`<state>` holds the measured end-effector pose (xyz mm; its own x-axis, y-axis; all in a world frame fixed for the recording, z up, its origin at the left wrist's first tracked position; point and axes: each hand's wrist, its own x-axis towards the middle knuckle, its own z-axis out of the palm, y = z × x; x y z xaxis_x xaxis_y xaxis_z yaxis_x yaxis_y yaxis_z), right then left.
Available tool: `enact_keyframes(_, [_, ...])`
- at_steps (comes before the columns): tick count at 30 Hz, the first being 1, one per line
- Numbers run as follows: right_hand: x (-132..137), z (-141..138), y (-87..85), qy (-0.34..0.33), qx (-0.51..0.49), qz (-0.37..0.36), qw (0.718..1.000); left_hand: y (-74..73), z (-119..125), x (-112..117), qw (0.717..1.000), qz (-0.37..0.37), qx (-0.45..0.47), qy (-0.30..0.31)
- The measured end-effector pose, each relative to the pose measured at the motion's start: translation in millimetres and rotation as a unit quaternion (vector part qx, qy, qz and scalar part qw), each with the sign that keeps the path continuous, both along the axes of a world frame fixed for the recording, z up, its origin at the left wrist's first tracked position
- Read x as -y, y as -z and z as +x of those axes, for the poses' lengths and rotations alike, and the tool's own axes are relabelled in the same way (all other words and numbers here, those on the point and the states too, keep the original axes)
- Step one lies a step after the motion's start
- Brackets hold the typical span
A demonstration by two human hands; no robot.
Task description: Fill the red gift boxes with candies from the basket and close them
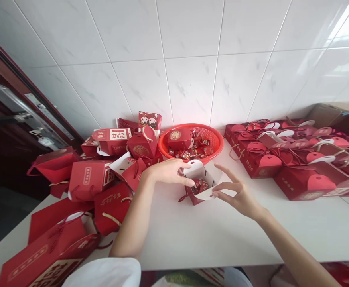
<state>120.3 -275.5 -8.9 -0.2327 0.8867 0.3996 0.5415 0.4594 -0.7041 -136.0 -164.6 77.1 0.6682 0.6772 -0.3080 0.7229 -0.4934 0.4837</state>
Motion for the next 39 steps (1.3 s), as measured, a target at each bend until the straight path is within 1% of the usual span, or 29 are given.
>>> enact_keyframes(2, [2.6,-3.5,12.8,0.034,-0.006,0.043,0.998,0.2,-0.5,0.4,1.0,0.002,0.002,0.0])
enact_keyframes(3, [3.7,-4.7,18.5,0.039,-0.002,0.058,0.998,0.5,-0.5,0.6,1.0,0.003,0.003,-0.001])
enact_keyframes(6, [6.2,-7.2,31.2,0.02,0.008,0.079,0.997,3.2,2.4,2.5,1.0,0.007,0.014,-0.008])
enact_keyframes(9, [7.5,-11.1,36.5,-0.009,0.007,0.117,0.993,8.9,11.3,9.0,0.998,0.023,0.034,-0.037])
enact_keyframes(12, [7.9,-16.2,37.5,-0.03,0.012,0.148,0.988,16.3,22.5,19.6,0.994,0.045,0.064,-0.075])
enact_keyframes(16, [8.5,-19.2,37.6,-0.024,0.013,0.127,0.992,26.2,31.4,31.0,0.988,0.065,0.104,-0.094])
enact_keyframes(19, [9.1,-17.1,36.4,-0.037,0.004,0.12,0.992,33.4,33.0,34.7,0.987,0.087,0.095,-0.096])
enact_keyframes(22, [9.7,-14.4,33.4,-0.052,-0.001,0.121,0.991,39.2,33.2,36.8,0.989,0.091,0.081,-0.087])
enact_keyframes(26, [8.1,-14.5,27.8,-0.032,-0.014,0.096,0.995,45.5,31.2,37.9,0.991,0.088,0.085,-0.061])
enact_keyframes(29, [1.7,-15.4,23.4,-0.009,-0.028,0.088,0.996,50.3,27.3,34.9,0.984,0.096,0.143,-0.038])
enact_keyframes(32, [-8.9,-15.3,19.4,0.009,-0.037,0.077,0.996,54.9,23.4,30.9,0.962,0.124,0.24,-0.032])
enact_keyframes(34, [-16.1,-15.4,18.0,0.015,-0.042,0.056,0.997,58.3,21.9,30.0,0.949,0.128,0.287,-0.034])
enact_keyframes(37, [-23.8,-17.1,19.4,0.021,-0.057,0.031,0.998,65.6,21.9,32.0,0.945,0.105,0.309,-0.038])
enact_keyframes(39, [-26.4,-19.1,22.7,0.034,-0.077,0.036,0.996,71.2,23.4,34.1,0.944,0.104,0.31,-0.048])
